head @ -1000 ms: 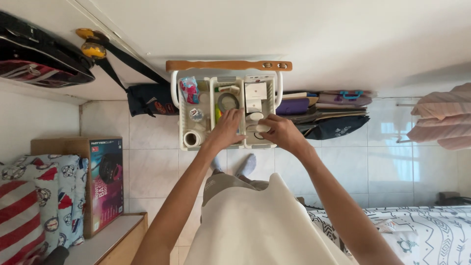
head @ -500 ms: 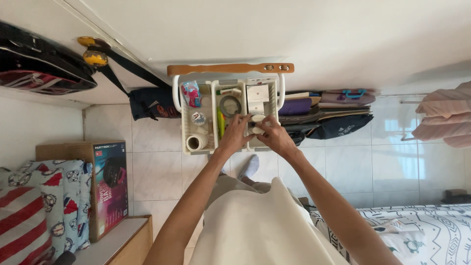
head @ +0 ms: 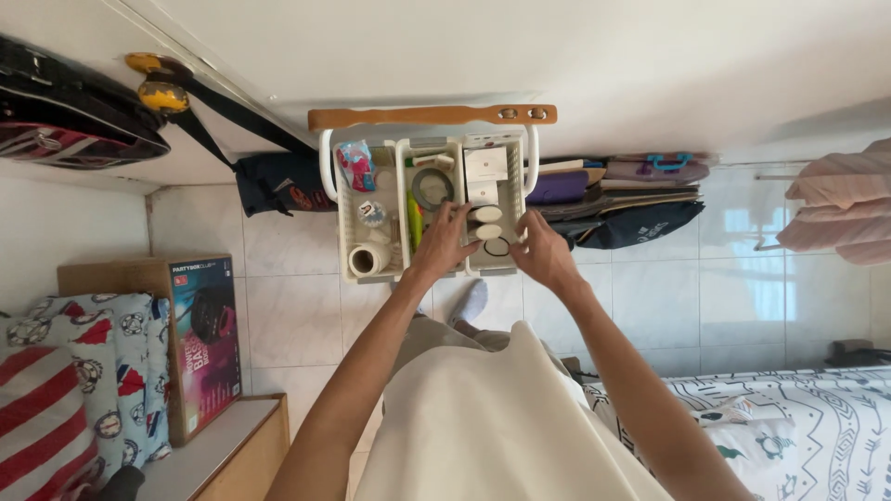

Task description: Folding clothes and organizing various household and personal items within a tiered storage cart.

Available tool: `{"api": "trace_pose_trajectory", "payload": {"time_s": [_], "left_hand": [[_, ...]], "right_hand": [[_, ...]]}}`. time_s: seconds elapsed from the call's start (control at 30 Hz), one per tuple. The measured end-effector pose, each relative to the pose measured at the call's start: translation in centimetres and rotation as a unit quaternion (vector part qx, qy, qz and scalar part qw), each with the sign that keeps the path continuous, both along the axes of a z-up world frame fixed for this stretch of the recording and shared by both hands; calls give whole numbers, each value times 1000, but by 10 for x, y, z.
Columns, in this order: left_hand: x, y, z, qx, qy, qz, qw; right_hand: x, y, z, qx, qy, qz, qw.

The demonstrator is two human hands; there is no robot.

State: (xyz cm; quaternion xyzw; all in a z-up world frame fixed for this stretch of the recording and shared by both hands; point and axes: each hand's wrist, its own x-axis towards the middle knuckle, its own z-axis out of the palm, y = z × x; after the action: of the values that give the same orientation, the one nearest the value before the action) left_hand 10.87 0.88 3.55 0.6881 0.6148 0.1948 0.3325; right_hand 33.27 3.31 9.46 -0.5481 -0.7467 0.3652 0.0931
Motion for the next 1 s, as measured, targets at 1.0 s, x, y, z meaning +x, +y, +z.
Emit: {"api": "trace_pose_trajectory", "payload": {"time_s": [1.0], "left_hand": [[-23, -24, -11, 30, -16, 56, 998]], "right_hand": [[-16, -4, -162, -110, -107, 144, 978]]}}
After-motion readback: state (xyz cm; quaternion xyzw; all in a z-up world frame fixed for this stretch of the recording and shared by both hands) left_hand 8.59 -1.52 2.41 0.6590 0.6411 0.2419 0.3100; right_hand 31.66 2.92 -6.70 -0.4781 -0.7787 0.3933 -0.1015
